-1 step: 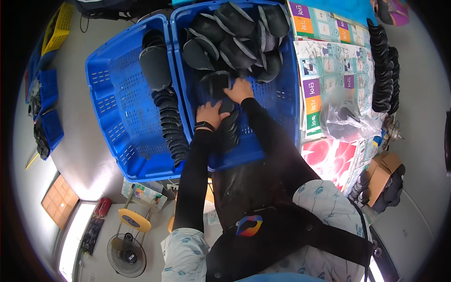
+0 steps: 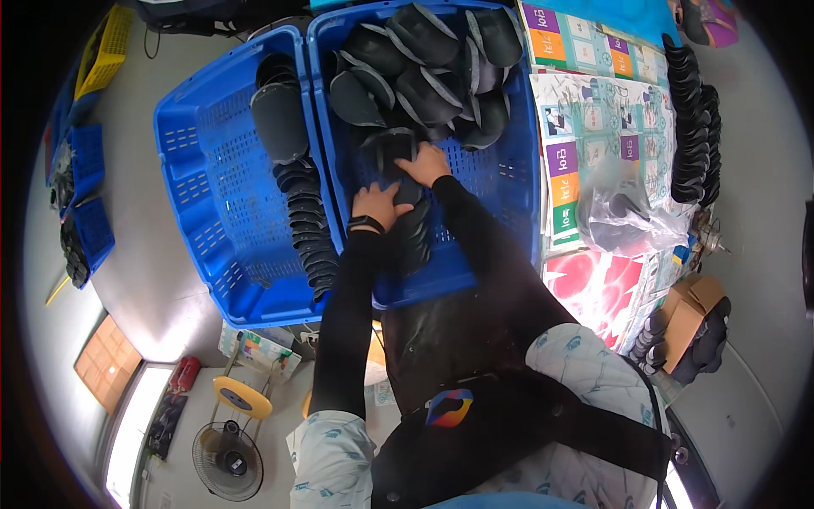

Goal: Applying adhesive and assembling shoe upper components at a manufacturing station.

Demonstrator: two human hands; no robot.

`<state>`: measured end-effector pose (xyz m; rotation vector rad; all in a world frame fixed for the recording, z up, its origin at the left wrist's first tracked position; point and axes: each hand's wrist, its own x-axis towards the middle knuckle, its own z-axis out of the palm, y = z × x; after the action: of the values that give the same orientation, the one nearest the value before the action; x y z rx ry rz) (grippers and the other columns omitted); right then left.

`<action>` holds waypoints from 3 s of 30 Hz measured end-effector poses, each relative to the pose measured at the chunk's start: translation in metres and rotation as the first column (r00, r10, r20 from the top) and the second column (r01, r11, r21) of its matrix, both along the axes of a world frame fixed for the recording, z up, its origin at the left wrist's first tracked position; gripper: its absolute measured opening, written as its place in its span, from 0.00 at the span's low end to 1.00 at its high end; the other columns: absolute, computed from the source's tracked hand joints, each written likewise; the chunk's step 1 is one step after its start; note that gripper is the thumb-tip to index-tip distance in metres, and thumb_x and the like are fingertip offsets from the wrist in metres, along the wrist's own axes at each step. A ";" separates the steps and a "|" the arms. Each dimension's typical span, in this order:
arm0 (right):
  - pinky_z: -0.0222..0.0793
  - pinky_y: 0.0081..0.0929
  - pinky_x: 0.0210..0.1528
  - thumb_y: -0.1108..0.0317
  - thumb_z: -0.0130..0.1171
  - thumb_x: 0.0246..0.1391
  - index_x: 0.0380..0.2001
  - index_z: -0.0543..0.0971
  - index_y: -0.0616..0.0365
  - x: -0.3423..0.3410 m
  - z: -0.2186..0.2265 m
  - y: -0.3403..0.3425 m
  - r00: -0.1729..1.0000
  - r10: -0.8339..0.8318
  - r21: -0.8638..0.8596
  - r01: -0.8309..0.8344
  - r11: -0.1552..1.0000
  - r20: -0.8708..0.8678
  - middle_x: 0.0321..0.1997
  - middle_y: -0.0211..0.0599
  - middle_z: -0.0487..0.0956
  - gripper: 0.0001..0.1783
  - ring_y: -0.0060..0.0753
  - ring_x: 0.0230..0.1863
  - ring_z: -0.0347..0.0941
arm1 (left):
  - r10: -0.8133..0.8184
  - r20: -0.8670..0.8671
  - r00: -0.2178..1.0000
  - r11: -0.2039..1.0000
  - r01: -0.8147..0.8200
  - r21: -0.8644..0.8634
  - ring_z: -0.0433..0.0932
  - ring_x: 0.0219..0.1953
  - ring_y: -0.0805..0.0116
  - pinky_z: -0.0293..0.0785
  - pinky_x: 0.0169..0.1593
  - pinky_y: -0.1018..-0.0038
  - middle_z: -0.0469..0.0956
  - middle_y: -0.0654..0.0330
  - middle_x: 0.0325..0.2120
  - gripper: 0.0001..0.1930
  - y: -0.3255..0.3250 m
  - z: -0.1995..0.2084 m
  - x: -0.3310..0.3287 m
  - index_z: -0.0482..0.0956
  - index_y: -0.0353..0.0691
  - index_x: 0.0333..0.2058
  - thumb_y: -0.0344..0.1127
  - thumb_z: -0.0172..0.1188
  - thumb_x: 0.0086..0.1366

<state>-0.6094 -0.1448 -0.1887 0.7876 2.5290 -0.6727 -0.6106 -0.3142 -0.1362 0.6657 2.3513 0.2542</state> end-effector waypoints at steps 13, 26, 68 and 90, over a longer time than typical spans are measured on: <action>0.75 0.49 0.42 0.72 0.57 0.55 0.50 0.73 0.55 0.041 0.019 0.022 0.833 0.283 -0.032 -0.338 0.941 -0.476 0.42 0.44 0.80 0.18 0.55 0.42 0.79 | -0.090 0.200 0.976 0.995 0.096 -0.023 0.78 0.52 0.41 0.77 0.55 0.56 0.77 0.41 0.51 0.39 0.010 -0.005 -0.008 0.73 0.44 0.62 0.49 0.76 0.52; 0.78 0.38 0.36 0.69 0.57 0.54 0.40 0.74 0.53 0.035 0.038 0.053 0.746 0.530 0.277 -0.453 0.847 -0.403 0.40 0.35 0.81 0.09 0.39 0.40 0.81 | -0.122 0.168 0.978 0.990 0.133 -0.055 0.70 0.61 0.44 0.71 0.62 0.53 0.70 0.49 0.59 0.37 0.015 0.009 -0.008 0.75 0.52 0.62 0.52 0.75 0.53; 0.68 0.45 0.59 0.73 0.60 0.44 0.48 0.80 0.55 0.033 0.074 0.012 0.776 0.216 -0.098 -0.336 0.937 -0.593 0.50 0.44 0.80 0.23 0.55 0.55 0.72 | 0.225 -0.115 0.968 0.957 -0.196 0.215 0.76 0.51 0.44 0.74 0.53 0.53 0.79 0.47 0.49 0.25 -0.018 -0.022 0.004 0.79 0.37 0.51 0.54 0.52 0.73; 0.75 0.49 0.55 0.64 0.57 0.53 0.40 0.84 0.66 -0.023 -0.035 -0.005 0.993 -0.005 -0.227 0.032 0.973 0.120 0.47 0.60 0.83 0.18 0.64 0.52 0.78 | 0.613 -0.165 0.773 0.705 -0.440 0.555 0.71 0.48 0.36 0.72 0.51 0.55 0.66 0.41 0.49 0.31 0.008 0.029 0.048 0.67 0.29 0.47 0.39 0.77 0.54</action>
<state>-0.6321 -0.1500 -0.2234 0.7470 2.2890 -0.8777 -0.5624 -0.3058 -0.1074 0.2157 2.8039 1.1172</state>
